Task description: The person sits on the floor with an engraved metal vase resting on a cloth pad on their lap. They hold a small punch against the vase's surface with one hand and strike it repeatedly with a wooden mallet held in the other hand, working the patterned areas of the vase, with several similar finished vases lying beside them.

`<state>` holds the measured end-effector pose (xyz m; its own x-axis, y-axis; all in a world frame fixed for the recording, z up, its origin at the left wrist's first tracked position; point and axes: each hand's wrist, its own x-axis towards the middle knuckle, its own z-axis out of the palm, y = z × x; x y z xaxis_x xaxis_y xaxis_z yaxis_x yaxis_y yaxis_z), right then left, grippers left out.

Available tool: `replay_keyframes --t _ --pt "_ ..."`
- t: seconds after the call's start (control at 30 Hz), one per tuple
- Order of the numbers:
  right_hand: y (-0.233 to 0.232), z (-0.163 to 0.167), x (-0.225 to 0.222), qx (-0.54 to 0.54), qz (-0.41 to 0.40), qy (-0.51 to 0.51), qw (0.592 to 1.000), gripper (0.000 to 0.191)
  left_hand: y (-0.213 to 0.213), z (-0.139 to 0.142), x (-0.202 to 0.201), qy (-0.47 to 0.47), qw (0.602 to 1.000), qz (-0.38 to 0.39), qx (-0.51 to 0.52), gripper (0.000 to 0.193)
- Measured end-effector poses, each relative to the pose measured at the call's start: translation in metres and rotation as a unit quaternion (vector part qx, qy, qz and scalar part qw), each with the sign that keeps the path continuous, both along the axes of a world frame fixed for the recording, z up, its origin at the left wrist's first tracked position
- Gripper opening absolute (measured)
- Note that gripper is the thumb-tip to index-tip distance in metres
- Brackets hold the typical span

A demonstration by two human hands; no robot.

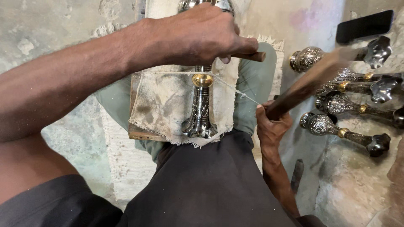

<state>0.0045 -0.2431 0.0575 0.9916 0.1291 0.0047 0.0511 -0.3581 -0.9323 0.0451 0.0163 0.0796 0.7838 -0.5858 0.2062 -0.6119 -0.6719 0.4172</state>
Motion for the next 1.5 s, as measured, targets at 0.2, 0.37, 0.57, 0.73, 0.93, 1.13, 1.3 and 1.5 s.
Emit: replay_keyframes --t 0.2,0.37,0.57,0.73,0.93,1.13,1.3,1.5 --pt "0.002 0.003 0.004 -0.097 0.016 -0.074 0.992 0.019 0.003 0.0 0.002 -0.025 0.999 -0.003 0.043 0.032" --pt "0.0 0.0 0.004 -0.058 0.014 -0.075 0.995 0.017 0.009 -0.002 -0.001 -0.025 0.998 -0.034 -0.042 0.024" --pt "-0.016 -0.011 0.004 -0.094 -0.006 -0.146 0.985 0.02 0.008 -0.013 -0.008 -0.006 1.0 -0.021 -0.005 0.027" --pt "-0.033 -0.02 0.003 -0.263 0.006 -0.149 0.953 0.025 0.016 -0.017 -0.015 -0.072 0.994 -0.038 -0.074 0.029" --pt "-0.035 -0.014 0.0 0.071 0.012 0.114 0.991 0.028 0.016 -0.016 -0.008 0.011 0.989 -0.03 -0.144 0.026" --pt "-0.025 -0.015 -0.008 0.153 0.052 0.003 0.987 0.026 0.003 -0.024 0.002 0.032 0.999 -0.003 -0.04 0.034" --pt "-0.037 -0.018 0.001 0.139 0.061 0.205 0.967 0.024 0.007 -0.011 -0.021 0.125 0.963 0.155 -0.183 0.027" --pt "-0.05 -0.015 0.031 0.125 0.149 0.038 0.98 0.049 -0.006 -0.041 -0.074 -0.061 0.884 0.294 -0.358 0.033"
